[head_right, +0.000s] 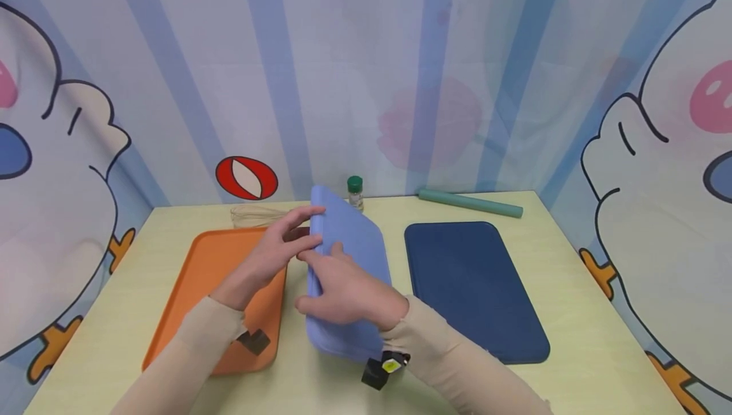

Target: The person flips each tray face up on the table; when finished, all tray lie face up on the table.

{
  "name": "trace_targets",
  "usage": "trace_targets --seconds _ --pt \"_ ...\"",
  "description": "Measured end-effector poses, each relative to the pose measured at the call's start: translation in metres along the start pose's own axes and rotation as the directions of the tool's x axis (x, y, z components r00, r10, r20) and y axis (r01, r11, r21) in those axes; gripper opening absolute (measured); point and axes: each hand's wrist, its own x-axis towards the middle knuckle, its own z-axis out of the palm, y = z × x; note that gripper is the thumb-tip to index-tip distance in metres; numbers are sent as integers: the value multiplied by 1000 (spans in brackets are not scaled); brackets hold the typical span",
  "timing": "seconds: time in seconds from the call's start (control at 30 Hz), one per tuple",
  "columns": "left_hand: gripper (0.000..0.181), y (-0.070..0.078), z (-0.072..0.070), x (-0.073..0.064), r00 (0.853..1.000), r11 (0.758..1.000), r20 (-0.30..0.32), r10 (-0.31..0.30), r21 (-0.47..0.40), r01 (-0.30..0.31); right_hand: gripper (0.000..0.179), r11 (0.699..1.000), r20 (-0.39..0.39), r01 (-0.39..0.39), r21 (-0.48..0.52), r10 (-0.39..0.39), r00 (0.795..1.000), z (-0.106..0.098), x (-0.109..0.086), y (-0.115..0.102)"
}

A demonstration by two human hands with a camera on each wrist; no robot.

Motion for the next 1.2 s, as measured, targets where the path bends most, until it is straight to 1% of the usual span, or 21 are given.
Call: trace_targets --seconds 0.13,0.23,0.37,0.6,0.97,1.2 --pt "55 1 0 0 1000 999 -6 29 -18 -29 72 1000 1 -3 0 3 1000 -2 -1 -2" --pt "54 0 -1 2 999 999 -6 39 -34 -40 72 1000 5 -10 0 10 1000 -4 -2 -4" --pt "53 1 -1 4 999 998 1 41 -54 -41 71 1000 4 -5 6 5 1000 -7 -4 -4" --pt "55 6 1 7 999 998 -2 44 -52 -44 73 1000 -1 -10 5 10 1000 -12 -5 -4" --pt "53 14 2 12 999 993 -28 31 -111 -34 76 999 -8 43 18 -43 999 -17 -7 -4" --pt "53 19 3 14 998 993 -43 39 -110 -44 74 998 -16 55 20 -55 998 -20 -10 -4"
